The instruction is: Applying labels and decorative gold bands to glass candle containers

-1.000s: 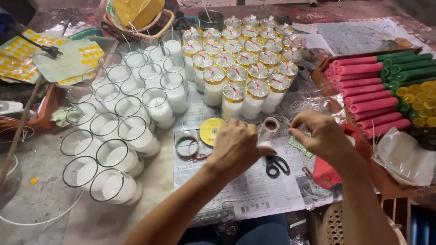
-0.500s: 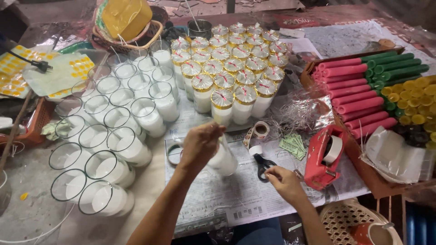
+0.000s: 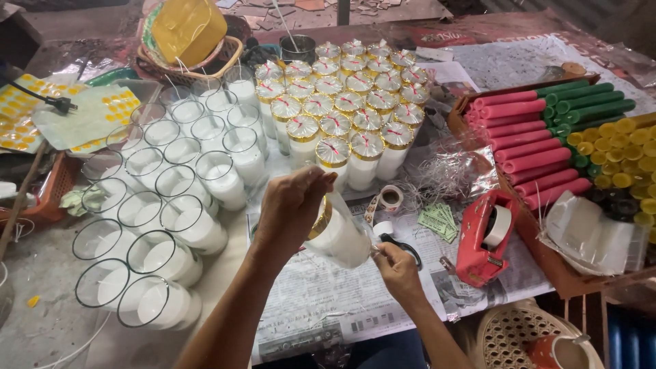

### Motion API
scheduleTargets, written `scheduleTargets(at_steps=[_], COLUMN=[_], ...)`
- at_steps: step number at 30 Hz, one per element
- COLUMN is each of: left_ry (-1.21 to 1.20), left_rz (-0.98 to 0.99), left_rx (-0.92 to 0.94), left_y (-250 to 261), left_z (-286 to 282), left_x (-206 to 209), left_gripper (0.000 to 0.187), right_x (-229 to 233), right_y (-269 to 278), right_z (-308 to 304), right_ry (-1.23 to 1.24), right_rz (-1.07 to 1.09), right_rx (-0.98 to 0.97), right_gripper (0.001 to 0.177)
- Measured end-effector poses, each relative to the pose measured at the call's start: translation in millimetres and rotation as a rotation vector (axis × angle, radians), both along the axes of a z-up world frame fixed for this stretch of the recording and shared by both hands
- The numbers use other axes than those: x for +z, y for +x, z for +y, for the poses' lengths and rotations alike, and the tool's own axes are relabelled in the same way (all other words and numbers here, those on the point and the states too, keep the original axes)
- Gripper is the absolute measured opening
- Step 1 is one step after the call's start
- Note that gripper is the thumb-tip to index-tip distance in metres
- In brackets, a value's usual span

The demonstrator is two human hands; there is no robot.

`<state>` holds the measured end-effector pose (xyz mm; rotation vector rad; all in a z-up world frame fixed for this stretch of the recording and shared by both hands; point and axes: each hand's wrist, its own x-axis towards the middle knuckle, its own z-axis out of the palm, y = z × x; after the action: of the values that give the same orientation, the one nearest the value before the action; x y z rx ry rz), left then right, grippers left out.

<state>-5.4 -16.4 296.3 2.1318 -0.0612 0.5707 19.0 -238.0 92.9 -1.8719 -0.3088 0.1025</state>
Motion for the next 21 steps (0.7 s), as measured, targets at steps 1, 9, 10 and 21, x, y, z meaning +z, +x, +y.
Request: scheduleTargets(at_steps=[1,9,10,21], left_ry=[0.000,-0.498,-0.499,-0.778], left_rz=[0.000,0.152,0.152,0.151], left_rx=[0.002,0.231,0.235,0.278], left_y=[-1.0,-25.2,-27.7,-44.7], left_z=[6.2,69.2,65.7,94.2], left_x=[-5.7,-143.6,-154.7,-277.6], left_gripper=[0.028,0.040,0.040,0.036], right_x=[0.2,-6.5,-7.0,-37.8], right_y=[1.9,44.5,48.6,63.2], right_z=[-7.0,-51.5,-52.2,-53.3], right_ry=[0.000,-0.268,-0.268,-0.759], right_rz=[0.000,-0.302,-0.301,-0.494], right_rx=[0.002,-0.122,-0.118,-0.012], right_gripper=[0.015,0.005,0.005,0.005])
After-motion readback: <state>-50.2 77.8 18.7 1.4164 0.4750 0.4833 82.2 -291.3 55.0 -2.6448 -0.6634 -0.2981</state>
